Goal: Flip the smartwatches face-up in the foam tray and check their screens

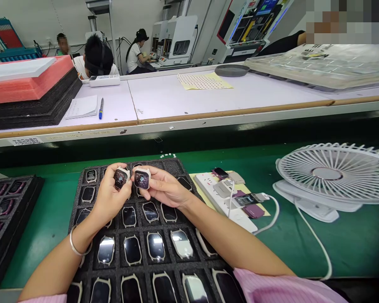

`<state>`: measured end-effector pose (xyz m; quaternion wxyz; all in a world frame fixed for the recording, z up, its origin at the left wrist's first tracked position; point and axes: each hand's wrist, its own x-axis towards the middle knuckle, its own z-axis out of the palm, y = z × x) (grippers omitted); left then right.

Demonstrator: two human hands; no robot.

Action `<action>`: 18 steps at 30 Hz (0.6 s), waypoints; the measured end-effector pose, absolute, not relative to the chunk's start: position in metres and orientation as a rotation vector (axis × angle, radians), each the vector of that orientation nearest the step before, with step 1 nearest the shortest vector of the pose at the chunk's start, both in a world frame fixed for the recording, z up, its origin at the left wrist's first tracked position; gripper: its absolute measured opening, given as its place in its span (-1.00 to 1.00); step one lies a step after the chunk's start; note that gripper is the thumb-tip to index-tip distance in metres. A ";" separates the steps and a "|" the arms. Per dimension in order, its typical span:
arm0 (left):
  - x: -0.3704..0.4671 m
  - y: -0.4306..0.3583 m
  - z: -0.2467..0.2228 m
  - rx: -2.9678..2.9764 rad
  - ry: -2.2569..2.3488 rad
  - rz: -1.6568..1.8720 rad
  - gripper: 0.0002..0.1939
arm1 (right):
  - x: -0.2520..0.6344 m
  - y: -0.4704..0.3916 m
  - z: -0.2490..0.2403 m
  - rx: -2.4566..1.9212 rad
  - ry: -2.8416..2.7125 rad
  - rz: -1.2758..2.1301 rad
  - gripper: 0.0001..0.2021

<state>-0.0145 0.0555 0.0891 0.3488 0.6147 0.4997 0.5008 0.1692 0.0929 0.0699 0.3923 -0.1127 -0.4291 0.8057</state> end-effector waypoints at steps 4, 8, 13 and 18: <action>-0.015 0.056 0.088 1.624 1.310 1.283 -0.67 | 0.170 0.093 0.069 -0.292 -1.117 2.041 -0.54; -0.016 0.057 0.087 1.616 1.311 1.282 -0.66 | 0.169 0.093 0.070 -0.301 -1.104 2.038 -0.54; -0.014 0.056 0.088 1.586 1.279 1.272 -0.65 | 0.168 0.093 0.072 -0.287 -1.086 2.040 -0.57; -0.015 0.056 0.089 1.626 1.303 1.278 -0.67 | 0.169 0.093 0.070 -0.298 -1.129 2.031 -0.54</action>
